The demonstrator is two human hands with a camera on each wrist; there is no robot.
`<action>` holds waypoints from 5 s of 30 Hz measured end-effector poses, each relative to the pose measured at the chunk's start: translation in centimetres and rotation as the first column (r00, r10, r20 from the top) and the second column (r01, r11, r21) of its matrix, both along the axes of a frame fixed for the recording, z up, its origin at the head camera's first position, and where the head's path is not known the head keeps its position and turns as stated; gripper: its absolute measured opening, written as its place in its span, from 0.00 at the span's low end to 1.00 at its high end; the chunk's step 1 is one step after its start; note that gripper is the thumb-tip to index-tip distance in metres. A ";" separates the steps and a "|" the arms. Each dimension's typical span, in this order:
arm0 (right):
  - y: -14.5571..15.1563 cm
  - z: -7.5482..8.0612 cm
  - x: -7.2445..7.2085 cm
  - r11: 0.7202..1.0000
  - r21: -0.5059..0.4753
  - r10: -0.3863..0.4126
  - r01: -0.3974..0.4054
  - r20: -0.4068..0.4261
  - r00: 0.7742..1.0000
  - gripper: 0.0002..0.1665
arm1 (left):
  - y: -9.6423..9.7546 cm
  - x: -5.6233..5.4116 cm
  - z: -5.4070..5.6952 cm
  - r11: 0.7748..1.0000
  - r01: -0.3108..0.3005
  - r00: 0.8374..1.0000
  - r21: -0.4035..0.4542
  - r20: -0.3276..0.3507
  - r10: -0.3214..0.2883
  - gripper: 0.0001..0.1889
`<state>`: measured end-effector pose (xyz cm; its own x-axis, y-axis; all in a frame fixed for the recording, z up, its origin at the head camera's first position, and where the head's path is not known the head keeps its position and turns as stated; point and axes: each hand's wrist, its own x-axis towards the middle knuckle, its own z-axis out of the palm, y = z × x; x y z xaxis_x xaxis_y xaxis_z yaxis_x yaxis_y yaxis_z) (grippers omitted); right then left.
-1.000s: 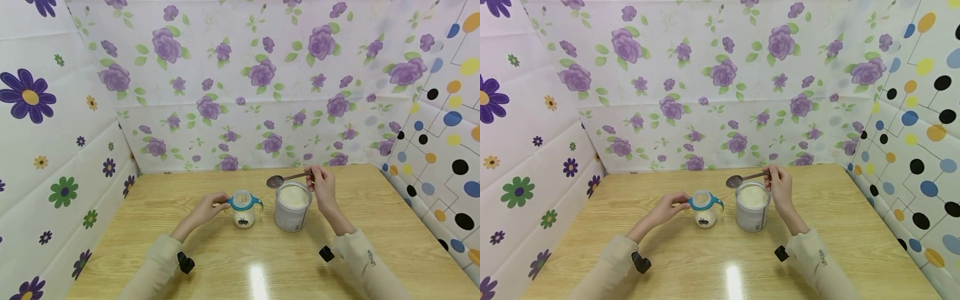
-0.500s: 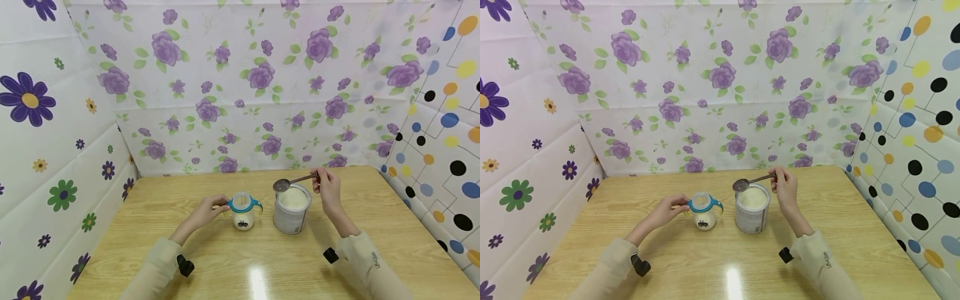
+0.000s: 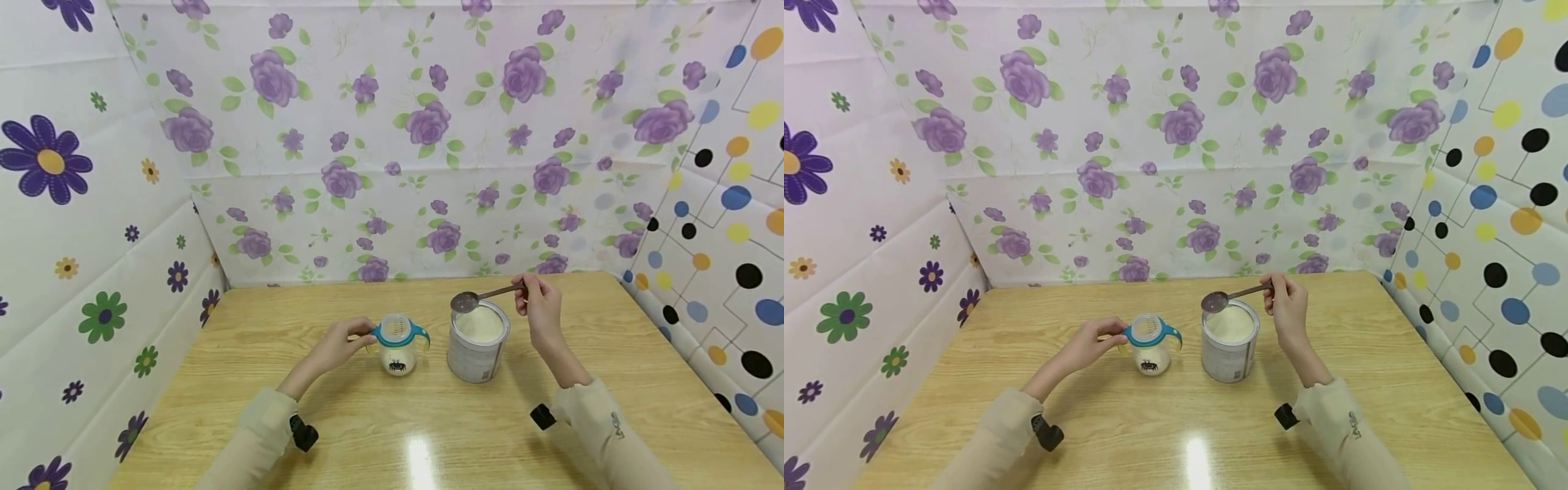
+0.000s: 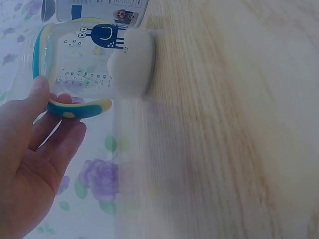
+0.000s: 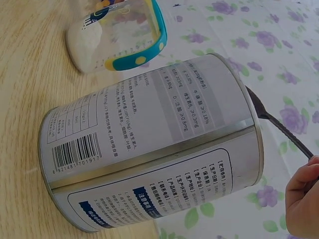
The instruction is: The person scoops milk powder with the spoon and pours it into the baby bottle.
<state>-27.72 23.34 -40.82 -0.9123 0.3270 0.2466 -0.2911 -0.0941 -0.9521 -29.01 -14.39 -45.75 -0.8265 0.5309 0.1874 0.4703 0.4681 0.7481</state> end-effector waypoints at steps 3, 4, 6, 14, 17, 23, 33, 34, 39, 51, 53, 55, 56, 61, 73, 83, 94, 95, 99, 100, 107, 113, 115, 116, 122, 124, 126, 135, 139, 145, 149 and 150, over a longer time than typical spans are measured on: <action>0.0 0.0 0.0 1.000 -0.003 0.001 -0.001 -0.009 1.000 0.19 | 0.0 0.0 -0.1 1.000 0.000 1.000 0.000 -0.001 0.000 0.06; -0.1 0.0 0.1 1.000 -0.004 0.001 -0.001 -0.014 1.000 0.19 | 0.0 0.0 -0.1 1.000 0.000 1.000 -0.001 -0.003 0.000 0.06; -0.1 0.1 0.1 1.000 -0.015 -0.002 0.001 -0.024 1.000 0.19 | 0.0 0.0 -0.1 1.000 -0.001 1.000 -0.003 -0.004 0.001 0.06; 0.1 0.2 0.0 0.998 -0.061 -0.003 -0.001 -0.066 0.998 0.19 | 0.0 0.0 -0.1 1.000 -0.006 1.000 -0.006 -0.014 0.006 0.06; 0.1 0.2 0.0 0.998 -0.056 -0.002 -0.002 -0.072 0.997 0.19 | 0.0 0.0 -0.1 1.000 -0.009 1.000 -0.007 -0.019 0.009 0.07; 0.1 -0.1 0.1 0.999 -0.033 -0.003 -0.001 -0.099 0.995 0.18 | -0.1 0.0 -0.4 1.000 -0.004 1.000 -0.005 -0.015 0.004 0.07; 0.0 -0.1 0.1 1.000 0.020 0.005 -0.002 -0.151 0.988 0.18 | -0.1 0.1 -0.3 1.000 -0.007 1.000 0.001 -0.014 0.007 0.06; 0.0 0.0 0.1 0.999 0.033 0.002 0.003 -0.160 0.987 0.19 | -0.1 0.1 -0.3 1.000 -0.007 1.000 -0.001 -0.013 0.007 0.06; 0.0 0.2 0.3 0.989 0.136 -0.022 0.055 -0.228 0.973 0.15 | 0.0 0.0 -0.2 1.000 -0.005 1.000 -0.010 -0.021 0.004 0.06; -2.0 2.1 2.7 0.917 0.363 -0.013 0.165 -0.386 0.922 0.08 | 0.0 0.0 -0.1 1.000 -0.004 1.000 -0.015 -0.012 0.004 0.06; -2.4 2.1 2.7 0.910 0.377 -0.006 0.174 -0.407 0.913 0.07 | -0.1 0.0 -0.2 1.000 -0.003 1.000 -0.013 -0.010 0.003 0.06; -2.8 2.0 2.7 0.900 0.391 -0.005 0.192 -0.430 0.903 0.07 | -0.1 0.0 -0.3 1.000 -0.004 1.000 -0.012 -0.012 0.003 0.06; -2.9 1.9 2.6 0.897 0.396 -0.004 0.198 -0.439 0.898 0.07 | -0.1 0.0 -0.3 1.000 -0.003 1.000 -0.010 -0.010 0.003 0.06; -3.6 1.7 2.4 0.872 0.421 -0.020 0.249 -0.478 0.878 0.06 | -0.1 0.1 -0.3 1.000 -0.005 1.000 -0.002 -0.013 0.005 0.06; -4.1 1.7 2.0 0.845 0.438 -0.062 0.306 -0.489 0.870 0.06 | 0.0 0.0 -0.2 1.000 -0.012 0.999 -0.005 -0.033 0.012 0.05; -3.5 0.9 1.8 0.870 0.444 0.002 0.215 -0.440 0.898 0.05 | -0.1 -0.1 -0.3 1.000 -0.004 1.000 0.009 -0.018 0.004 0.06; -2.9 0.8 1.8 0.894 0.441 0.094 0.080 -0.358 0.929 0.16 | 0.1 -0.1 -0.3 1.000 -0.004 1.000 0.024 -0.029 0.005 0.07; -2.8 0.8 1.9 0.896 0.440 0.102 0.065 -0.346 0.933 0.17 | 0.1 -0.1 -0.3 1.000 -0.003 1.000 0.024 -0.030 0.003 0.07; -2.8 0.7 2.2 0.896 0.444 0.119 0.030 -0.303 0.946 0.20 | 0.0 0.0 -0.4 1.000 0.004 0.999 0.020 -0.031 -0.004 0.07; -2.8 0.7 2.2 0.896 0.444 0.120 0.026 -0.297 0.947 0.20 | 0.0 -0.1 -0.5 1.000 0.005 0.999 0.019 -0.035 -0.005 0.07; -2.7 0.5 2.2 0.926 0.377 0.115 -0.020 -0.230 0.966 0.21 | 0.0 -0.1 -0.6 1.000 -0.001 1.000 0.011 -0.031 0.002 0.06; -1.9 -0.5 1.5 0.953 0.294 0.113 -0.072 -0.125 0.986 0.22 | 0.0 0.0 -0.5 1.000 -0.009 1.000 0.003 -0.026 0.009 0.06; -1.4 -1.0 1.0 0.960 0.259 0.132 -0.107 -0.079 0.988 0.22 | 0.0 0.0 -0.5 1.000 -0.008 0.999 0.003 -0.031 0.008 0.06; -1.1 -1.4 0.7 0.963 0.238 0.139 -0.123 -0.053 0.989 0.23 | 0.0 0.0 -0.5 1.000 -0.007 0.999 0.003 -0.032 0.007 0.06; 0.3 -2.2 -0.1 0.977 0.052 0.201 -0.205 0.075 0.977 0.22 | 0.0 0.0 -0.4 1.000 -0.005 0.999 0.000 -0.036 0.005 0.06; 0.6 -2.2 -0.1 0.975 -0.005 0.221 -0.222 0.092 0.971 0.22 | 0.0 0.0 -0.4 1.000 -0.006 0.999 0.001 -0.034 0.006 0.06; 0.8 -2.3 -0.2 0.972 -0.037 0.233 -0.230 0.101 0.967 0.22 | 0.0 0.0 -0.5 1.000 -0.008 0.999 0.004 -0.032 0.008 0.07; 1.1 -2.1 -0.2 0.959 -0.118 0.272 -0.259 0.115 0.955 0.22 | 0.0 0.0 -0.5 1.000 -0.014 1.000 0.007 -0.021 0.014 0.07; 1.3 -1.6 0.1 0.943 -0.185 0.300 -0.277 0.113 0.947 0.22 | 0.0 0.0 -0.5 1.000 -0.011 1.000 0.017 -0.018 0.011 0.07; 1.5 -1.4 0.2 0.926 -0.247 0.323 -0.286 0.124 0.938 0.23 | 0.0 0.0 -0.5 0.999 -0.006 1.000 0.032 -0.022 0.006 0.07; 1.8 -1.8 0.0 0.903 -0.305 0.353 -0.302 0.131 0.926 0.23 | 0.0 0.0 -0.5 1.000 -0.002 1.000 0.027 -0.025 0.003 0.07; 1.9 -1.9 -0.1 0.884 -0.341 0.380 -0.321 0.124 0.917 0.23 | 0.0 0.0 -0.6 1.000 -0.002 1.000 0.024 -0.026 0.003 0.07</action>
